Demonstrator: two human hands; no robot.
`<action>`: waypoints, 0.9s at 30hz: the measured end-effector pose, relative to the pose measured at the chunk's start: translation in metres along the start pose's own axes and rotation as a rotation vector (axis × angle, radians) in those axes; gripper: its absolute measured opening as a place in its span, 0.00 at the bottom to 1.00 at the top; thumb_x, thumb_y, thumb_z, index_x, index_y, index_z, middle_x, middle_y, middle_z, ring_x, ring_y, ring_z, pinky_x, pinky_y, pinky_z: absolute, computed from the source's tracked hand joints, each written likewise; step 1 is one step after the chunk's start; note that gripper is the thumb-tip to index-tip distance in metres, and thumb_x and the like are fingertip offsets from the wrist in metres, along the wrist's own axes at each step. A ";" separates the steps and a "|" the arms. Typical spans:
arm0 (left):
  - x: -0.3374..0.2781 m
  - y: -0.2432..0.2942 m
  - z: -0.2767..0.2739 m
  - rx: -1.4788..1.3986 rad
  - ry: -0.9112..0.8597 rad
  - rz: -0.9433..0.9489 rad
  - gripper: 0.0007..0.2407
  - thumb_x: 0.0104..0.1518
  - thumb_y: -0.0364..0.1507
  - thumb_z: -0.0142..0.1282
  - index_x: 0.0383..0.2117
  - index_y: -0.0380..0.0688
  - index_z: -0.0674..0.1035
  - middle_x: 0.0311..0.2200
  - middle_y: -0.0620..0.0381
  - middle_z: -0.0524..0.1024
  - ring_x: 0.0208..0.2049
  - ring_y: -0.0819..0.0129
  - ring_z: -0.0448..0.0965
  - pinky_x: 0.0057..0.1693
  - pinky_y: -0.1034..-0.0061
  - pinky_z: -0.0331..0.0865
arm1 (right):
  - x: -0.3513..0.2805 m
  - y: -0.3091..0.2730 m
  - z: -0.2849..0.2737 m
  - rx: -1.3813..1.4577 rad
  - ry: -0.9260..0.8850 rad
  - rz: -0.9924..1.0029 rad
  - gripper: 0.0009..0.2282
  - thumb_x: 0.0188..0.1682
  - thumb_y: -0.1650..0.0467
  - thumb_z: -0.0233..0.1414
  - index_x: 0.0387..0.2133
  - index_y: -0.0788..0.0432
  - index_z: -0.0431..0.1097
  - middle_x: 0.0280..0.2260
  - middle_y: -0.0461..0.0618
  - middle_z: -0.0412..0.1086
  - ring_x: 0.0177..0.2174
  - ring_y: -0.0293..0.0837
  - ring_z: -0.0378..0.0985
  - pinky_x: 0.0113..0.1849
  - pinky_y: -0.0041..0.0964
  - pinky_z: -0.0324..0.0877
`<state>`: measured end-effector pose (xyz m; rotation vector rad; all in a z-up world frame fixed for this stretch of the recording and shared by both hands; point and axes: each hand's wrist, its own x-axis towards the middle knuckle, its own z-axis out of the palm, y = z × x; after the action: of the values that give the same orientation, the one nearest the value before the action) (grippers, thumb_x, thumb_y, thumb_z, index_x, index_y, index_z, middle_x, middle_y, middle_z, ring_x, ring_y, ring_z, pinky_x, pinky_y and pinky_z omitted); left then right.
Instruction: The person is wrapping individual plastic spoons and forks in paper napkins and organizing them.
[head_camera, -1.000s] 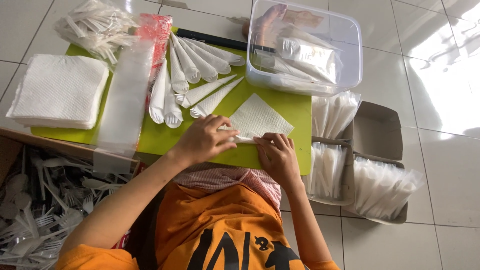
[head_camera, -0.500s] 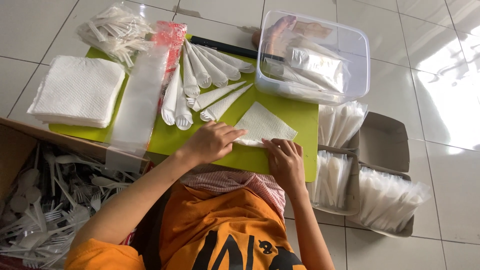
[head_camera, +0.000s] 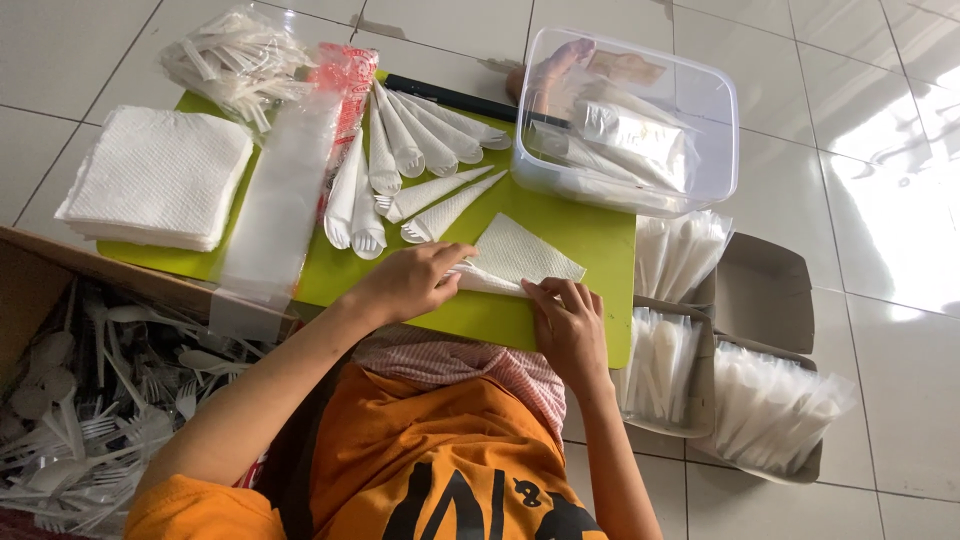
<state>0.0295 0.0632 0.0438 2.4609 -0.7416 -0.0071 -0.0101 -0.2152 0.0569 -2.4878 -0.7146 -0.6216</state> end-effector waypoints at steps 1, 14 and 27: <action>0.000 0.001 -0.001 0.001 0.000 0.000 0.15 0.61 0.27 0.49 0.54 0.44 0.74 0.42 0.46 0.77 0.44 0.49 0.81 0.48 0.57 0.78 | 0.001 -0.002 -0.001 0.000 0.001 0.000 0.10 0.49 0.72 0.56 0.42 0.52 0.79 0.38 0.46 0.73 0.41 0.46 0.76 0.45 0.44 0.67; -0.001 0.005 -0.005 0.154 0.020 0.033 0.16 0.54 0.36 0.59 0.49 0.51 0.80 0.42 0.55 0.75 0.46 0.56 0.79 0.51 0.59 0.76 | -0.005 0.018 0.005 -0.036 -0.015 0.026 0.12 0.50 0.71 0.54 0.45 0.46 0.78 0.36 0.44 0.71 0.40 0.45 0.75 0.47 0.45 0.65; -0.001 0.032 -0.028 -0.182 -0.087 -0.206 0.12 0.61 0.42 0.54 0.41 0.53 0.85 0.37 0.57 0.82 0.38 0.62 0.83 0.47 0.66 0.77 | -0.003 0.032 -0.018 0.003 0.011 -0.020 0.07 0.48 0.70 0.59 0.38 0.48 0.81 0.36 0.43 0.73 0.38 0.46 0.76 0.42 0.41 0.69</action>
<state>0.0175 0.0562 0.0836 2.3621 -0.4969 -0.2494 0.0006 -0.2504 0.0594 -2.4756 -0.7365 -0.6403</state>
